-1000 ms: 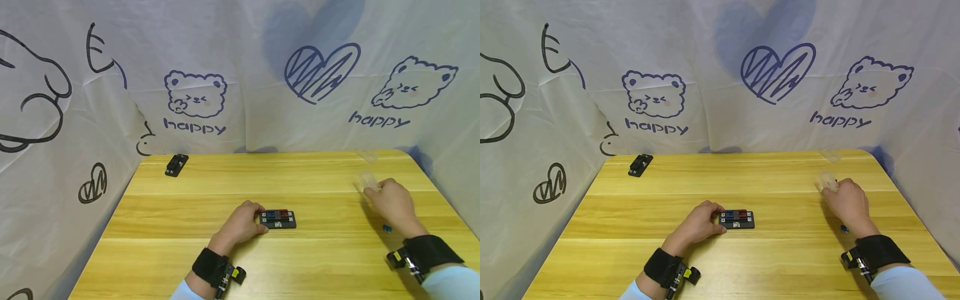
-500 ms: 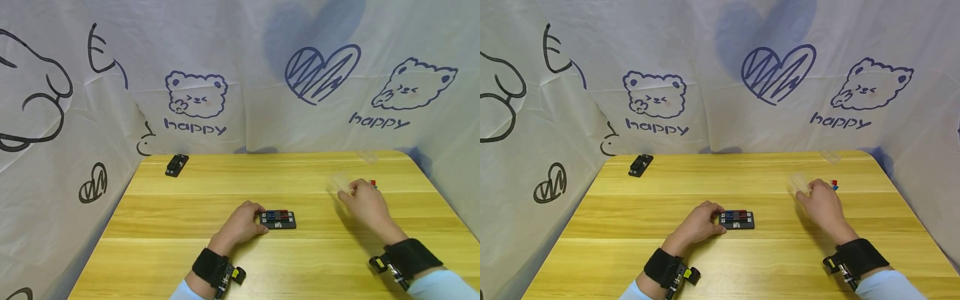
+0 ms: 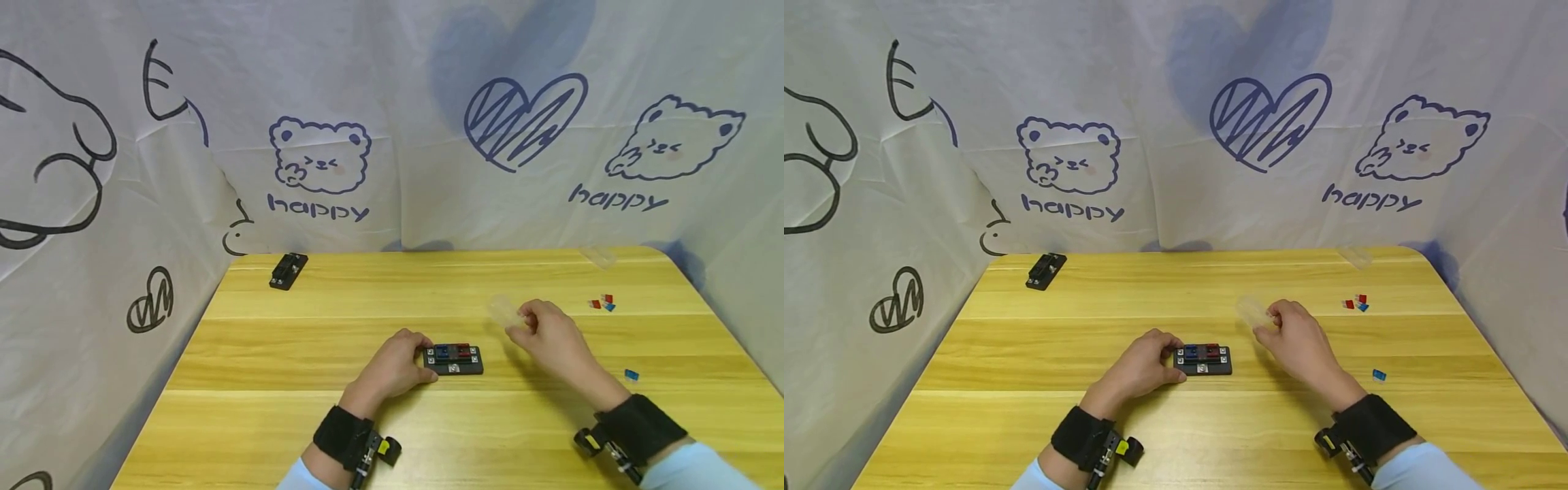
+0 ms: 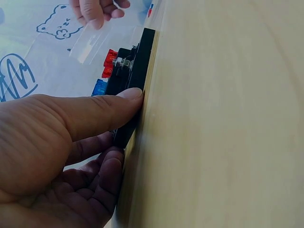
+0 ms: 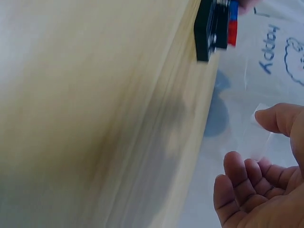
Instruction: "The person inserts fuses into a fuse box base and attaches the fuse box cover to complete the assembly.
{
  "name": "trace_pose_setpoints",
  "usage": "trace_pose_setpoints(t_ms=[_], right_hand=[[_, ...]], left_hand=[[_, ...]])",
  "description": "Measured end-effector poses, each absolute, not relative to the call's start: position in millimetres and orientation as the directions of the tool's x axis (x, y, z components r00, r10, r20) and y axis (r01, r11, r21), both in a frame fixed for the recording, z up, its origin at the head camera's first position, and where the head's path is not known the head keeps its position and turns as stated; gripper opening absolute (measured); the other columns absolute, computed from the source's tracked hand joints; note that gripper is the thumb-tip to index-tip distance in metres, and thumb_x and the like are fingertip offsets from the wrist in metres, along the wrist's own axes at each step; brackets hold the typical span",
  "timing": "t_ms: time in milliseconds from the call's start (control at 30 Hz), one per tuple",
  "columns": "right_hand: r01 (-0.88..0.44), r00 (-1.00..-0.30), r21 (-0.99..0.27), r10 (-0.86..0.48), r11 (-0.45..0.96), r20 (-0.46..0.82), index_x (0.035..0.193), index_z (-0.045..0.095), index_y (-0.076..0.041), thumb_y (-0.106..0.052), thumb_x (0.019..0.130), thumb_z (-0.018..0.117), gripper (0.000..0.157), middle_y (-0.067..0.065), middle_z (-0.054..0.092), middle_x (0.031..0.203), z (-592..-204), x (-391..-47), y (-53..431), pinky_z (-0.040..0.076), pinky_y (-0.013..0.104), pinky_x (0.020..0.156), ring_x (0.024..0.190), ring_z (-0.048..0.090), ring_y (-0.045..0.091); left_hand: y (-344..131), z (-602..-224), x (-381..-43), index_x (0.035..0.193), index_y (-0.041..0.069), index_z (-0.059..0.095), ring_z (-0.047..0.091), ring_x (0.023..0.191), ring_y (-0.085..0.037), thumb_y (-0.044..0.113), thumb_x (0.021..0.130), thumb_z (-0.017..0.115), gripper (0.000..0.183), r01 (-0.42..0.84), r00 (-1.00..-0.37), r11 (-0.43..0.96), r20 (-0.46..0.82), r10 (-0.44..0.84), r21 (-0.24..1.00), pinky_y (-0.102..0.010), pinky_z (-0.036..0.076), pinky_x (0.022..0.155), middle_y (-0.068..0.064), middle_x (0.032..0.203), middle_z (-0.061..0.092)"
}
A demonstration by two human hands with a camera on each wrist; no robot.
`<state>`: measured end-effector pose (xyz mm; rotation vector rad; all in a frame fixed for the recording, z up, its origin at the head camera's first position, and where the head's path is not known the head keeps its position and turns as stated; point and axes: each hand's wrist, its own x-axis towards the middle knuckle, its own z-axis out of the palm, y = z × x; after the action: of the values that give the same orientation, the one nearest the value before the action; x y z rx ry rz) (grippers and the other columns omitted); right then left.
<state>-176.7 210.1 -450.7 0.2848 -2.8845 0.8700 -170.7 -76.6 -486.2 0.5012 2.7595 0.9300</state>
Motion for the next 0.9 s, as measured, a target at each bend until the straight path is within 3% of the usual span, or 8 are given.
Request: trace_pose_setpoints(t_ms=[267, 900], right_hand=[[-0.225, -0.974, -0.601, -0.178, 0.767, 0.137, 0.109, 0.058, -0.005, -0.027, 0.087, 0.069, 0.033, 0.008, 0.062, 0.091, -451, -172, 184, 0.047, 0.034, 0.063, 0.078, 0.056, 0.019], [-0.320, -0.943, -0.628, -0.300, 0.710, 0.142, 0.115, 0.062, -0.012, -0.023, 0.085, 0.072, 0.033, 0.005, 0.065, 0.100, -461, -167, 160, 0.051, 0.034, 0.066, 0.084, 0.060, 0.019]], left_hand=[[-76, -487, -171, 0.121, 0.014, 0.062, 0.050, 0.083, -0.015, 0.032, 0.077, 0.081, 0.052, 0.254, -0.926, 0.741, -0.064, 0.372, 0.621, -0.032, 0.046, 0.075, 0.001, 0.099, 0.054], [-76, -487, -173, 0.118, 0.013, 0.064, 0.050, 0.082, -0.014, 0.032, 0.075, 0.082, 0.050, 0.269, -0.926, 0.744, -0.048, 0.374, 0.612, -0.032, 0.046, 0.075, 0.000, 0.099, 0.056]])
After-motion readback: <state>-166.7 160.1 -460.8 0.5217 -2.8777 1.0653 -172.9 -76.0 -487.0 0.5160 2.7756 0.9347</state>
